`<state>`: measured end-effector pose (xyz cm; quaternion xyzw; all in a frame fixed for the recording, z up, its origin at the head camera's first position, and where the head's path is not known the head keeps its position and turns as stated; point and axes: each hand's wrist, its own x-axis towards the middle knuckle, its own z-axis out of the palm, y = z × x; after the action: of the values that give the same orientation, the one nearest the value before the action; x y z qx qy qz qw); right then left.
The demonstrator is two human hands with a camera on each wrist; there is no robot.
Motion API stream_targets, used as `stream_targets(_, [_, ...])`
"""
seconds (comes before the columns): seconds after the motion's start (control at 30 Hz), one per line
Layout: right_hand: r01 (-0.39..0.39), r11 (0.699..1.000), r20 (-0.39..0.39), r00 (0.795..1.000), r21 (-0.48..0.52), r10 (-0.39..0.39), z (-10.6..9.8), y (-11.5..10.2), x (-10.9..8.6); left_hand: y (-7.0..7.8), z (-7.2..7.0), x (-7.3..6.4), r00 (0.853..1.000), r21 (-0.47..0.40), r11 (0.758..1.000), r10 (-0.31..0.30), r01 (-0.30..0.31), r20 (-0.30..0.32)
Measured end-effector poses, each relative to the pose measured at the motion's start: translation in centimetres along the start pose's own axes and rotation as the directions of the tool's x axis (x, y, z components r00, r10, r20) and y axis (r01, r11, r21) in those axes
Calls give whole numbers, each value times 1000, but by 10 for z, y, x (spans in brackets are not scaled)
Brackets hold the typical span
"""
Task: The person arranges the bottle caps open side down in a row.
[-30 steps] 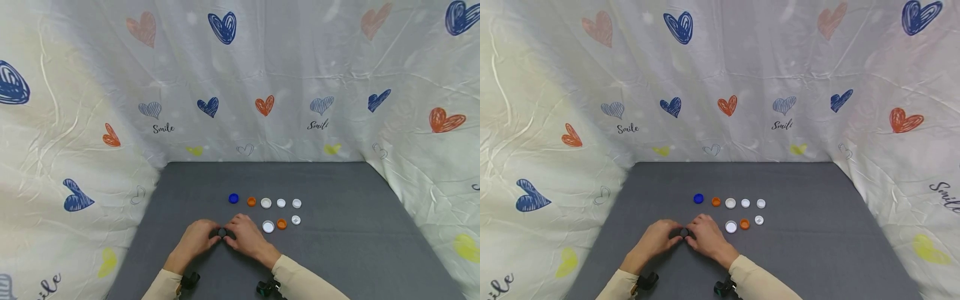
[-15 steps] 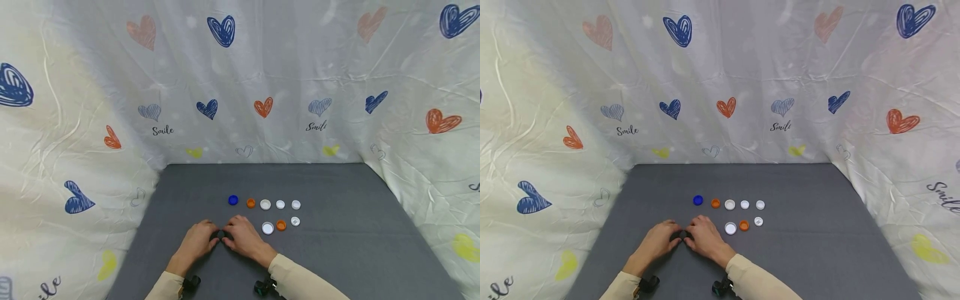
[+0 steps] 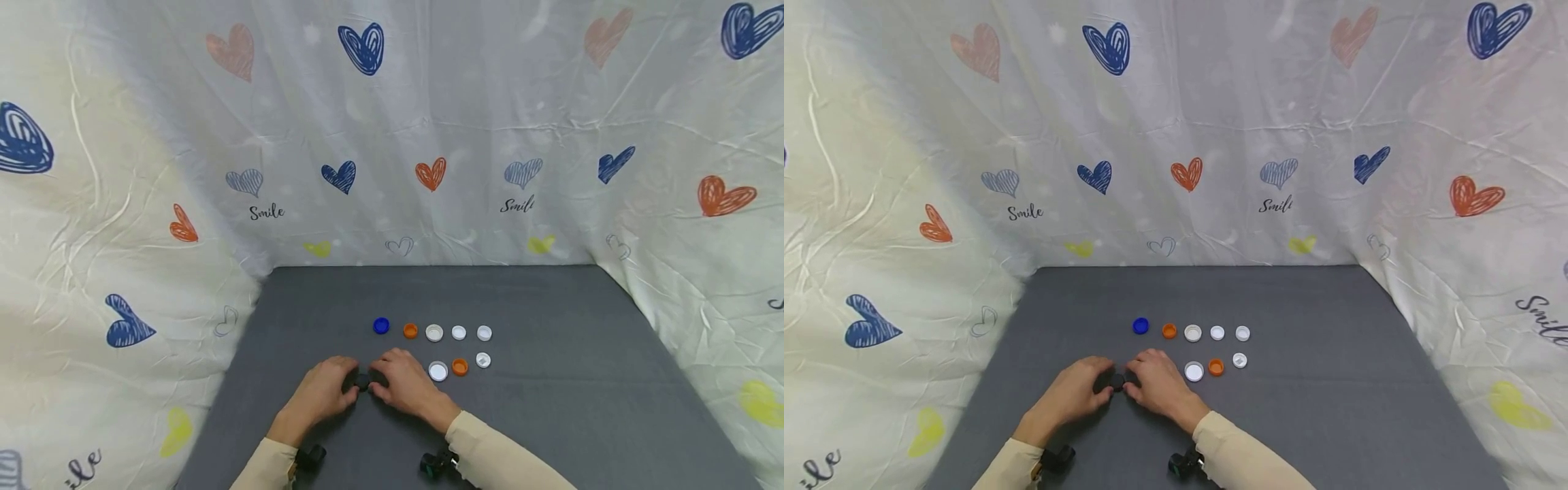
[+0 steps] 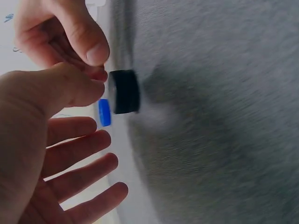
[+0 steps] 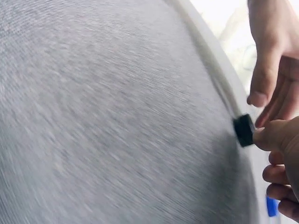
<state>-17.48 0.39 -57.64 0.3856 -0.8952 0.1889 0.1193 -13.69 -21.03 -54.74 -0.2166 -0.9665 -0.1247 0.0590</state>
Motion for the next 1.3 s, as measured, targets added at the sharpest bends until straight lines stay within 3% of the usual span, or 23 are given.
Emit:
stream_targets(0.3, [4,1000,-41,999,14,-3,-40,20,-4,5,-16,19,997,12,999,49,-48,-64])
stream_targets(0.57, [-26,1000,-34,999,5,27,-77,42,-17,23,-25,41,988,25,993,114,-112,-105])
stream_targets(0.87, [-78,997,6,997,6,78,-98,67,-36,47,-18,64,988,3,990,143,-143,-52])
stream_targets(1.07, [-98,995,25,995,-6,99,-99,80,-48,58,-12,78,985,-41,984,172,-172,-14])
stream_targets(1.3, [-132,991,49,990,-4,132,-97,87,-61,74,-2,89,975,-36,974,222,-222,14])
